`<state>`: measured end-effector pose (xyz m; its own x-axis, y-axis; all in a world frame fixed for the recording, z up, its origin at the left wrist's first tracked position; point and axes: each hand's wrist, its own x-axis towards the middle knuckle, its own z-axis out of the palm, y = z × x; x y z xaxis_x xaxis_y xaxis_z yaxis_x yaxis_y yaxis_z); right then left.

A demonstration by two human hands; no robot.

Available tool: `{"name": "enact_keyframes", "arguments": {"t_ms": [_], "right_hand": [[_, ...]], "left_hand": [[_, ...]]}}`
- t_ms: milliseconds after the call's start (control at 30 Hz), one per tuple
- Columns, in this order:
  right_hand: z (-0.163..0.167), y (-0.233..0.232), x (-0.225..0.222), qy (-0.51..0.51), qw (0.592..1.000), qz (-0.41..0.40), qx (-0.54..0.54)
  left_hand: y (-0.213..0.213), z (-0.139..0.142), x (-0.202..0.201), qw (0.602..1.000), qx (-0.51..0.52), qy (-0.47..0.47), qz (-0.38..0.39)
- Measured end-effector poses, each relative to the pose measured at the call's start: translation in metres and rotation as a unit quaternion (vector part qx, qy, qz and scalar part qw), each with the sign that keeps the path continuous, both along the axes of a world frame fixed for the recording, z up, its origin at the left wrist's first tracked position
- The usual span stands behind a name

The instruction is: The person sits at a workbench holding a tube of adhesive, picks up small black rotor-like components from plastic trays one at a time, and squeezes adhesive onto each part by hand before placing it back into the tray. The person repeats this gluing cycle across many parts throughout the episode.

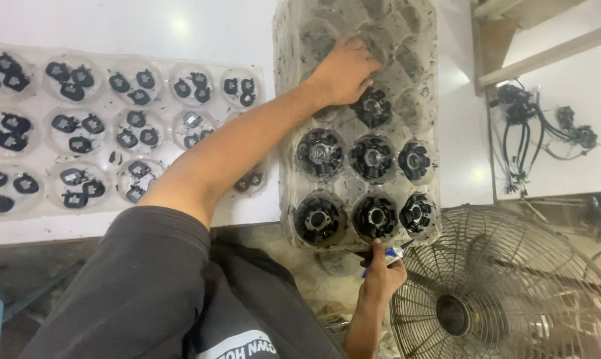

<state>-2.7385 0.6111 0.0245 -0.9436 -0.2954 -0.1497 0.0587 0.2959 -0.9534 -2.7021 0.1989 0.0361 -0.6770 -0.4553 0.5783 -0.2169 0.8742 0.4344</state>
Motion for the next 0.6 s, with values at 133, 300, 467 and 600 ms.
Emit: {"name": "enact_keyframes", "arguments": {"t_ms": [133,300,467,600], "right_hand": [[0.012,0.034,-0.045,-0.001,0.961,0.164,0.221],[0.049,0.059,-0.107,0.018,0.952,0.24,0.19],[0.052,-0.024,-0.077,-0.241,0.874,0.403,-0.121],[0.071,-0.1,0.035,-0.293,0.804,0.508,-0.099]], "left_hand": [[0.031,0.0,0.097,0.983,0.046,0.164,0.062],[0.093,-0.033,0.292,0.937,0.103,0.152,0.298],[0.135,-0.075,0.482,0.86,0.101,0.024,0.5],[0.13,-0.116,0.624,0.818,0.045,0.003,0.574]]}}
